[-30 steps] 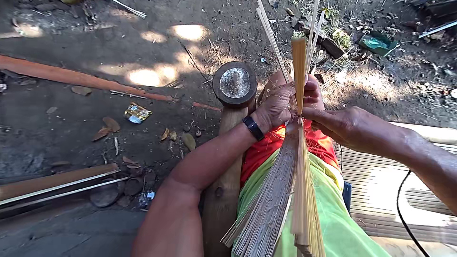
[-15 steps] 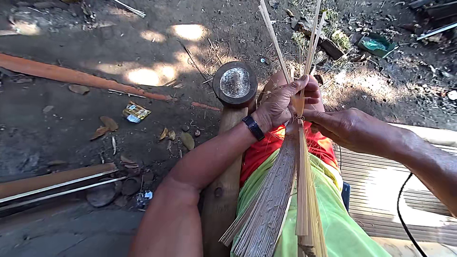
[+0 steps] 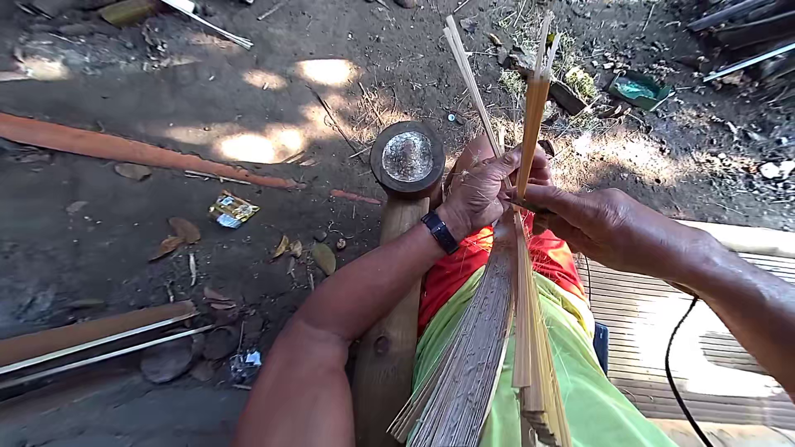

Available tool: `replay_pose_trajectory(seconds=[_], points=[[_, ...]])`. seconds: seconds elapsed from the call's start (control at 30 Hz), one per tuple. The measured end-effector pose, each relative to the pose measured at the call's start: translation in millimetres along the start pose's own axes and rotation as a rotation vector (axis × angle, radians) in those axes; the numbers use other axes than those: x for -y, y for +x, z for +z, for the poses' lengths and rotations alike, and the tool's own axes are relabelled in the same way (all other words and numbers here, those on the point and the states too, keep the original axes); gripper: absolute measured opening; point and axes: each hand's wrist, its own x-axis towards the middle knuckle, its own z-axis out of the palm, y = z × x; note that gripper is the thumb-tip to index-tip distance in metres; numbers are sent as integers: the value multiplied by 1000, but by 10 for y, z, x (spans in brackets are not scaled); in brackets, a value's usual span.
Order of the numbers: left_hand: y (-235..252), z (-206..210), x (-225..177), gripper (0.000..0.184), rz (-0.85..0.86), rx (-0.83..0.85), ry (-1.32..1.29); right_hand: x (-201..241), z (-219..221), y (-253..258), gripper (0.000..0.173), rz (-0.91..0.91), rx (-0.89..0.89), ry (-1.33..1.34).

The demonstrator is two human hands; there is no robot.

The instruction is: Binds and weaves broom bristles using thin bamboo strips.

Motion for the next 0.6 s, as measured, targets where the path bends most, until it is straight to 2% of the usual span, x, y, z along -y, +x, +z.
replay_pose_trajectory(seconds=[0.1, 0.2, 0.3, 0.43, 0.6], points=[[-28, 35, -14, 30, 13, -26, -12, 130, -140, 9, 47, -7, -105, 74], [-112, 41, 5, 23, 32, -5, 40, 260, -325, 14, 45, 93, -183, 265], [-295, -20, 49, 37, 55, 84, 221, 174, -406, 9, 46, 231, -230, 538], [-166, -27, 80, 41, 91, 106, 253, -33, -410, -15, 45, 388, -336, 883], [-139, -29, 136, 20, 172, 118, 327, -68, -608, -114, 44, 410, -431, 965]])
